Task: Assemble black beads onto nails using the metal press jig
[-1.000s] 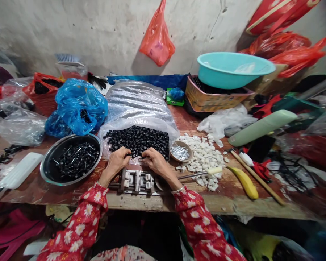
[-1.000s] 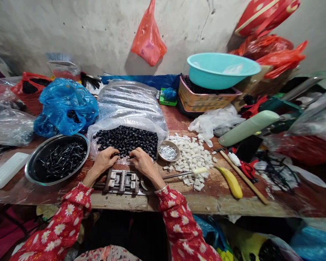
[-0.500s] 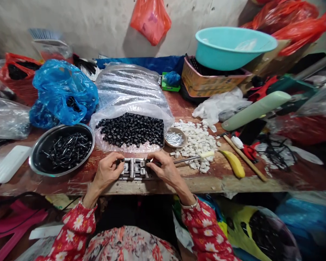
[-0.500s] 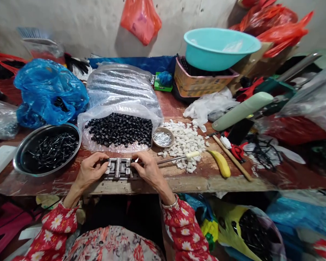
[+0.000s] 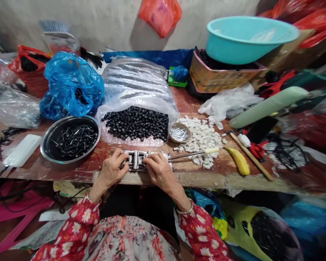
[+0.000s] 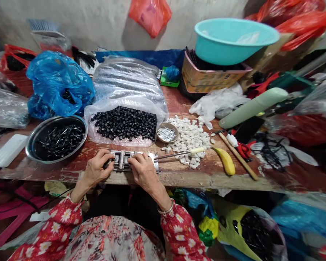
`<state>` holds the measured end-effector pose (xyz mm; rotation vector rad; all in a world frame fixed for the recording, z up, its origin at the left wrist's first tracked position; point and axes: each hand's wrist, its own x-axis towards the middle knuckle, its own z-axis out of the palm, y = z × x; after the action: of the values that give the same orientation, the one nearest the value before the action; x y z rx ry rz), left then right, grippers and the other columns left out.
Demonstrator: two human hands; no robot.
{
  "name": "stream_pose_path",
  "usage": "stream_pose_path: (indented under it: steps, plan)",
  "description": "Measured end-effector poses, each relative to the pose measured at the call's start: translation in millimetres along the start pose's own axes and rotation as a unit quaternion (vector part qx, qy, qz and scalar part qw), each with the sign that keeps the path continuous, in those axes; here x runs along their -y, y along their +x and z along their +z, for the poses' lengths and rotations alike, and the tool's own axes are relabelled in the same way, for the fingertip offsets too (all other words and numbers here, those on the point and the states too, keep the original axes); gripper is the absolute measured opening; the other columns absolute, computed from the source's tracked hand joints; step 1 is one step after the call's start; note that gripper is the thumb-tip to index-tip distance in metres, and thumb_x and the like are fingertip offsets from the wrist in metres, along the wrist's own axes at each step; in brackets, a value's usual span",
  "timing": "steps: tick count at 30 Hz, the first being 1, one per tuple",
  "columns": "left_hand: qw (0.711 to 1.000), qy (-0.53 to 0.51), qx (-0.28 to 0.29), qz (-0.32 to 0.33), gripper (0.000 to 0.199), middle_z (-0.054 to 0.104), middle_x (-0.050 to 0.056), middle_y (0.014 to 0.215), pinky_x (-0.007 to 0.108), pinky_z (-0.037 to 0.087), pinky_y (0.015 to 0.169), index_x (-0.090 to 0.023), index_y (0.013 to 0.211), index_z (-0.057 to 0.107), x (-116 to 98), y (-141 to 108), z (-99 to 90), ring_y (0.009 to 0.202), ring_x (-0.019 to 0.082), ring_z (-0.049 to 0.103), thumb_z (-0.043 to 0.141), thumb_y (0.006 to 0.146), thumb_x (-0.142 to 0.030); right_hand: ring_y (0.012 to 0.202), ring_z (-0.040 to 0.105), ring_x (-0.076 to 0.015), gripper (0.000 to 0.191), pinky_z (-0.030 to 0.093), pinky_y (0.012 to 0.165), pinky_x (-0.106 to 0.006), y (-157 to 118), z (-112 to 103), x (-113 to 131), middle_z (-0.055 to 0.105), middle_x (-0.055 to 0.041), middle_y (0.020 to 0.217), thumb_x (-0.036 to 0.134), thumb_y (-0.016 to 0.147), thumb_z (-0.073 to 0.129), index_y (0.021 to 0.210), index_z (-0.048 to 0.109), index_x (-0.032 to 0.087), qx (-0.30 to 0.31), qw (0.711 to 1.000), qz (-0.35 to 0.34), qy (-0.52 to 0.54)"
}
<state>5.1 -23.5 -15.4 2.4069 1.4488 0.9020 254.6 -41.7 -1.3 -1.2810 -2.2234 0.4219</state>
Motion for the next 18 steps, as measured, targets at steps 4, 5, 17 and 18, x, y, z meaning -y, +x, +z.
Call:
stream_pose_path:
  steps: [4, 5, 17, 18]
  plan:
    - [0.999, 0.041, 0.021, 0.002, 0.019, 0.064, 0.007, 0.111, 0.027, 0.055, 0.074, -0.023, 0.109, 0.069, -3.5, 1.3, 0.9, 0.085, 0.017, 0.069, 0.058, 0.093, -0.023, 0.104, 0.053, -0.0301, 0.018, 0.047, 0.089, -0.046, -1.3, 6.7, 4.8, 0.067, -0.0105, 0.114, 0.025, 0.105, 0.056, 0.114, 0.071, 0.026, -0.014, 1.0, 0.013, -0.021]
    - [0.998, 0.049, 0.024, 0.007, 0.019, 0.064, 0.007, 0.111, 0.027, 0.055, 0.074, -0.023, 0.108, 0.069, -4.0, 1.6, 0.9, 0.084, 0.018, 0.068, 0.057, 0.093, -0.022, 0.102, 0.052, -0.0301, 0.017, 0.046, 0.088, -0.046, -1.4, 9.2, 5.9, 0.067, -0.0103, 0.113, 0.026, 0.105, 0.056, 0.112, 0.071, 0.027, -0.023, 0.999, 0.019, -0.023]
    - [0.992, 0.098, 0.068, 0.048, 0.018, 0.06, 0.007, 0.108, 0.029, 0.05, 0.071, -0.023, 0.104, 0.073, -6.1, 3.5, -5.1, 0.082, 0.019, 0.061, 0.059, 0.094, -0.028, 0.108, 0.049, -0.0331, 0.018, 0.043, 0.097, -0.051, -10.1, 38.4, 15.0, 0.064, -0.0122, 0.112, 0.019, 0.099, 0.055, 0.108, 0.07, 0.025, -0.12, 0.989, 0.089, -0.024]
    - [0.992, 0.098, 0.071, 0.041, 0.018, 0.06, 0.008, 0.109, 0.029, 0.049, 0.071, -0.023, 0.103, 0.073, -6.7, 3.4, -4.1, 0.083, 0.018, 0.061, 0.059, 0.094, -0.029, 0.11, 0.049, -0.0338, 0.018, 0.042, 0.099, -0.052, -10.8, 39.9, 15.1, 0.063, -0.0131, 0.114, 0.02, 0.099, 0.055, 0.108, 0.07, 0.025, -0.118, 0.988, 0.097, -0.018]
